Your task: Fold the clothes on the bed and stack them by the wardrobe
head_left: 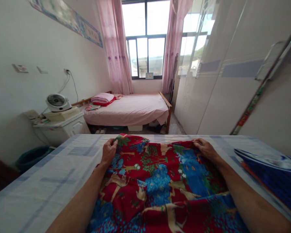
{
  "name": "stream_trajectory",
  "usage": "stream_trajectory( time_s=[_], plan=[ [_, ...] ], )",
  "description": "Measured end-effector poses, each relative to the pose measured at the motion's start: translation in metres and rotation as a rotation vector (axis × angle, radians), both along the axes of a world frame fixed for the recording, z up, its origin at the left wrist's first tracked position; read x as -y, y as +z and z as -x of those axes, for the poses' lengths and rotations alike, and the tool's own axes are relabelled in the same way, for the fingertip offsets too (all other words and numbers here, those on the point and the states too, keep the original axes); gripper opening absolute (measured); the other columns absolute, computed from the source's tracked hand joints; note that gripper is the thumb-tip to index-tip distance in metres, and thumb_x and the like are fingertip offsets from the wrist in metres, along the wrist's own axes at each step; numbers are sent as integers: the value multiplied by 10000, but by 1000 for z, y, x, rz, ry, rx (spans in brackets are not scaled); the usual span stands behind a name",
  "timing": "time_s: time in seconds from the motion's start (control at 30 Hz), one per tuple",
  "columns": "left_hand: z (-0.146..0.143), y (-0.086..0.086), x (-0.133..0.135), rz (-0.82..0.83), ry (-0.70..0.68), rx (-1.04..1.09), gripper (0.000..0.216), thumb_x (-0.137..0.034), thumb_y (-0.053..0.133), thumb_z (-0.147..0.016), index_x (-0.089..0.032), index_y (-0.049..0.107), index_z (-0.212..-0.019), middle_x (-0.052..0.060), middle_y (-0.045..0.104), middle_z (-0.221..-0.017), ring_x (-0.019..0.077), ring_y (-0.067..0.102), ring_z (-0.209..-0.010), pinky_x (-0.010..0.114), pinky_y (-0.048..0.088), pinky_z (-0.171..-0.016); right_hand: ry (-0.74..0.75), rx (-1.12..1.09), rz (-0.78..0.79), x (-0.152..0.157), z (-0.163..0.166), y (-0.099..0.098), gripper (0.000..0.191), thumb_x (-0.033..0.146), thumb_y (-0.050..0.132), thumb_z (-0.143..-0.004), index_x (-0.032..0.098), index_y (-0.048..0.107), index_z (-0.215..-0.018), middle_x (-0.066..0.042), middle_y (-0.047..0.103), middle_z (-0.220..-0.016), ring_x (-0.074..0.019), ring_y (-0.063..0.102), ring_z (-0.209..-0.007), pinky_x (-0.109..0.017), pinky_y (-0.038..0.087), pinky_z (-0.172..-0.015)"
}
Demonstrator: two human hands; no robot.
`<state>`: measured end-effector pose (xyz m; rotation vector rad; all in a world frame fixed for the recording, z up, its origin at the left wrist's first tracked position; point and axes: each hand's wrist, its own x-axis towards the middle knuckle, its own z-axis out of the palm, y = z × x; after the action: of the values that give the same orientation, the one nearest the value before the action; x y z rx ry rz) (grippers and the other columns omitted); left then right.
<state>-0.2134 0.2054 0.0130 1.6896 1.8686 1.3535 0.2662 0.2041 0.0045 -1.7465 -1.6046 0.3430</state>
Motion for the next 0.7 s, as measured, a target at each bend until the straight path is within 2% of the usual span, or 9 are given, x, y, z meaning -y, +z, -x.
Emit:
stream_trajectory(
  time_s=[0.13,0.3,0.47,0.7],
  plan=[
    [5,4,1,-96,31,103,442,-470,350,-845,-137,570,-1036,70,659,-955,193,600,-864,259,454,-768,-70,-91,-64,0,-1,10,452,468,330,-851,166,600,-1051,-65,699,-851,-208,647,-743,-310,509,-664],
    [7,-3,-3,-51,-17,139,384,-457,485,-763,-130,636,-895,84,685,-824,227,621,-787,297,469,-732,-221,3,-84,-5,4,3,332,422,480,-783,175,643,-934,-86,692,-825,-230,638,-761,-327,471,-715],
    [7,-14,-12,-16,-66,168,418,-398,571,-697,-130,640,-1009,85,709,-820,226,652,-746,291,492,-679,-189,103,-70,-4,5,-4,338,339,559,-745,197,619,-1045,-56,696,-864,-220,643,-811,-299,460,-730],
    [11,-20,-15,-59,-73,199,445,-335,528,-712,-122,613,-1093,101,698,-945,231,644,-854,305,489,-766,-226,180,-81,-5,5,-7,313,296,480,-812,195,595,-1085,-59,697,-892,-222,641,-845,-300,458,-724]
  ],
)
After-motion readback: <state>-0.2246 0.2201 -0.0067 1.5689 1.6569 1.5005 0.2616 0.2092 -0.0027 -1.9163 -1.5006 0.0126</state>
